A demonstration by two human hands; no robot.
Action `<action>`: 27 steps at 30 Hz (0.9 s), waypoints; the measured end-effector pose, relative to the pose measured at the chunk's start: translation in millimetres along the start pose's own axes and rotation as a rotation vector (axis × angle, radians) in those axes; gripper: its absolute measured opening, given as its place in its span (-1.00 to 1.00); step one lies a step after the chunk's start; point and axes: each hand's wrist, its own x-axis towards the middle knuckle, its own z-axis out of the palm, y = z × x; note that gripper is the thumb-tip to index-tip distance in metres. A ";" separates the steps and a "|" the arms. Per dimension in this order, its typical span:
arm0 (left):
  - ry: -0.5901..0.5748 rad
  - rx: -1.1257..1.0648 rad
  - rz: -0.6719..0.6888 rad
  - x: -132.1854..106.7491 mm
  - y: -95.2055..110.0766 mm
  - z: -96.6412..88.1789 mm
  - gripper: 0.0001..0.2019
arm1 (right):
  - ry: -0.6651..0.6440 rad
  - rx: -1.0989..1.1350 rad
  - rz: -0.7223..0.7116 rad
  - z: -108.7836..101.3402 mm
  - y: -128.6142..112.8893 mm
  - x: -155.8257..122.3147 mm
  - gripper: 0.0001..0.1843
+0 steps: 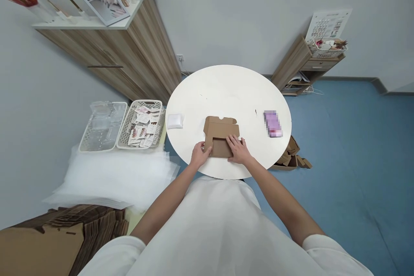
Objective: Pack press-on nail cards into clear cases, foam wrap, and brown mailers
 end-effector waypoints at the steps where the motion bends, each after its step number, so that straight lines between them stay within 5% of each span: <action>1: -0.007 0.023 -0.015 2.2 -0.8 -1.2 -0.57 | -0.014 0.000 -0.018 -0.8 -0.3 -0.1 0.09; 6: -0.059 0.155 -0.053 10.7 -6.7 -6.7 -0.77 | -0.066 -0.003 -0.069 -4.5 -2.5 -1.6 0.08; 15: -0.078 0.308 -0.071 12.6 -9.8 -7.9 -0.73 | -0.075 -0.012 -0.031 -1.9 -18.3 -4.5 0.11; 21: -0.180 0.140 0.121 0.9 -20.1 -26.8 -0.12 | -0.069 0.002 -0.018 -4.5 -18.6 -8.9 0.11; 27: -0.431 0.362 0.315 8.5 -16.5 -38.1 0.20 | -0.067 0.008 -0.024 -4.8 -22.9 -7.1 0.14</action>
